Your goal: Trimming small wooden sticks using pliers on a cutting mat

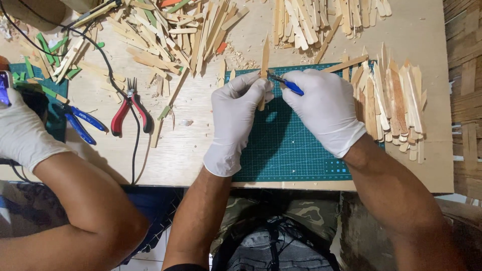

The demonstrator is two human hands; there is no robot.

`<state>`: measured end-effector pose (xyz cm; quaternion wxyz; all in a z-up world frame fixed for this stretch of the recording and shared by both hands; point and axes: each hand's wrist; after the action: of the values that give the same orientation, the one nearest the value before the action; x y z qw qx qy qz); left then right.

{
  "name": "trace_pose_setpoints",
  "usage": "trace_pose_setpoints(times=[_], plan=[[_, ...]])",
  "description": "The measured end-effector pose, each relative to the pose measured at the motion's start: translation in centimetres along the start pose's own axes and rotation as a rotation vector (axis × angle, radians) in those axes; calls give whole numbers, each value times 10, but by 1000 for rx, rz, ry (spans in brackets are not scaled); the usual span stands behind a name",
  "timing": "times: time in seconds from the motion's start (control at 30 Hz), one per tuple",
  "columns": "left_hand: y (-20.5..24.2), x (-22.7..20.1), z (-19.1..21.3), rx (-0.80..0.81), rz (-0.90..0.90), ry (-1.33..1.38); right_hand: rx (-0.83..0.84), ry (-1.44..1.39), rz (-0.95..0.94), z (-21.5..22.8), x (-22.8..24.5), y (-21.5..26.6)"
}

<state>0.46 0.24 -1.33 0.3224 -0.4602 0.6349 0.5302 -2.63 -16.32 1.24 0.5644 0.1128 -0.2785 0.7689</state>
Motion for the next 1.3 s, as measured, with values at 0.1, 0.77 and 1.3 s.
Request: trace_pose_setpoints(times=[0.1, 0.77, 1.3], plan=[[-2, 2, 0, 1, -6, 7, -14, -50, -4, 6, 12, -6], [5, -3, -1, 12, -35, 5, -113, 102, 50, 7, 14, -15], [5, -1, 1, 0, -89, -9, -116, 307, 151, -14, -10, -9]])
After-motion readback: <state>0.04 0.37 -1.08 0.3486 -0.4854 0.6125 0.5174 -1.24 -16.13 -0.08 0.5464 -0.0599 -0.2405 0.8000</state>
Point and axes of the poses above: each hand's wrist, its own y-axis away from the middle knuckle, its own z-axis out of the back of the hand, x = y × z, and after that the axes turned 11 degrees about z, right-handed
